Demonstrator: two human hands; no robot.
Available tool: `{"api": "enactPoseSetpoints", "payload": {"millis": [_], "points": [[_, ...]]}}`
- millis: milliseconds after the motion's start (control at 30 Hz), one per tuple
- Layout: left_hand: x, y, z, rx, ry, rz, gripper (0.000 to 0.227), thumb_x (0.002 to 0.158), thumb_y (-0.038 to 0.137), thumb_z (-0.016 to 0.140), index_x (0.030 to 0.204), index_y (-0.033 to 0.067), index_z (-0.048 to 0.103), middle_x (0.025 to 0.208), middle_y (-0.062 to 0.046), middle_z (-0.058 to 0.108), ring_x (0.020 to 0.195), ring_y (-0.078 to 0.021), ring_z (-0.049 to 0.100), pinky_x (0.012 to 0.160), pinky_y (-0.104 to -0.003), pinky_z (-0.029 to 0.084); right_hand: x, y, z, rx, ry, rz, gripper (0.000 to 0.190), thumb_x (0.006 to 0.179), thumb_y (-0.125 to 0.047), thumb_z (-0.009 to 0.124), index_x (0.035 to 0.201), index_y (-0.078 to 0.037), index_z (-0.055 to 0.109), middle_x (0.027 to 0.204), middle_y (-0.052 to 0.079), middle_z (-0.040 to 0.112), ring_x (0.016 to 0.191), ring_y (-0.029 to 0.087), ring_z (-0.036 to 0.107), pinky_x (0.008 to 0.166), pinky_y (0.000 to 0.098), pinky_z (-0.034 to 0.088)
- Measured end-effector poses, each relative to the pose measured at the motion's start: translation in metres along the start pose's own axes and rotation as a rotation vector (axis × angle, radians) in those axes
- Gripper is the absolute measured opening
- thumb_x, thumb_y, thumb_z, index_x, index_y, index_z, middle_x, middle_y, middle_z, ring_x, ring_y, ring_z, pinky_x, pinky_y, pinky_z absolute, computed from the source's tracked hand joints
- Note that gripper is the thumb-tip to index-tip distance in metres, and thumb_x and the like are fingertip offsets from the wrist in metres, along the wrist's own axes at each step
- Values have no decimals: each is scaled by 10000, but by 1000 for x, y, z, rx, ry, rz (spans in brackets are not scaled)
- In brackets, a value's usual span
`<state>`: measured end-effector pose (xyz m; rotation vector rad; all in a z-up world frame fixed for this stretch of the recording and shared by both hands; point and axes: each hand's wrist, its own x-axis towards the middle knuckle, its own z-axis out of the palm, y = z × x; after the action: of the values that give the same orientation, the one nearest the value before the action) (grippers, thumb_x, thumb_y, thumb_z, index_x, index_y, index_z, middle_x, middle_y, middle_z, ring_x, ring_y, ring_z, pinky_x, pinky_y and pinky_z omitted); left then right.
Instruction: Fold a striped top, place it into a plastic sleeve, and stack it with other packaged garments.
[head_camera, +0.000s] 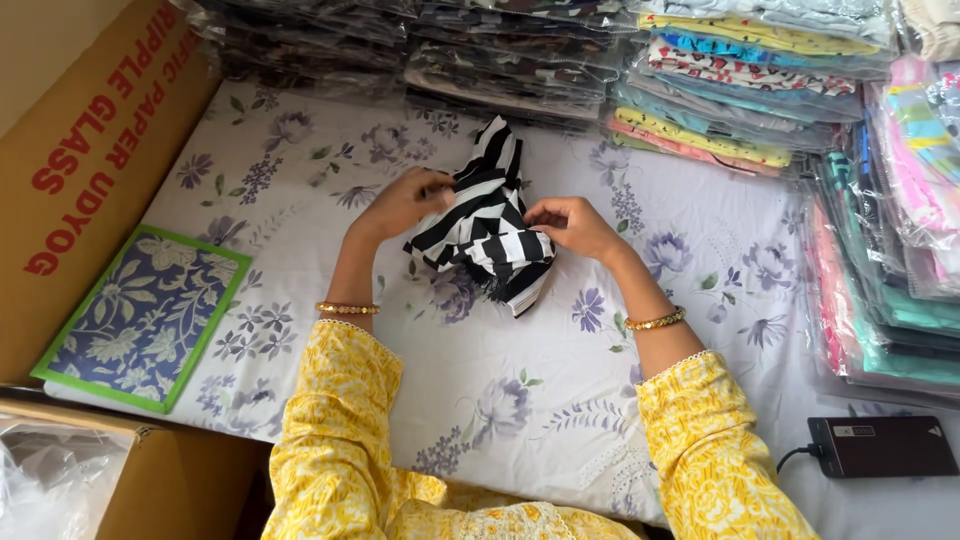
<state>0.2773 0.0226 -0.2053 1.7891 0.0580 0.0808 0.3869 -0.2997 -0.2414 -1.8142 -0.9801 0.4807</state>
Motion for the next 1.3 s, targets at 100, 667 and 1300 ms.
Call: {"api": "enactPoseSetpoints", "payload": {"millis": [100,667,1300], "points": [[-1,2,1,544,-144,185,587,779,340,858,1202,-7,643,1151,-147,634,1023,-269,619,812,-380,500,-2,12,-11,162,-60,115,124,980,-96,718,1068,-17,756,948,3,744,851,68,635,745,234,515],[-31,102,-48,-707,426,304,54,1046,51,647,1080,89,629,953,19,696,816,-74,661,700,-253,566,-9,-50,-33,-333,-90,220,372,784,-79,837,1140,-51,732,960,46,753,853,125,667,801,298,546],[-149,214,-17,-514,559,721,68,1076,-9,698,1112,-63,718,896,12,659,692,15,437,634,-130,278,-151,-259,-80,-982,883,-275,287,895,69,829,1163,-4,760,1043,149,719,958,280,679,845,336,522]]}}
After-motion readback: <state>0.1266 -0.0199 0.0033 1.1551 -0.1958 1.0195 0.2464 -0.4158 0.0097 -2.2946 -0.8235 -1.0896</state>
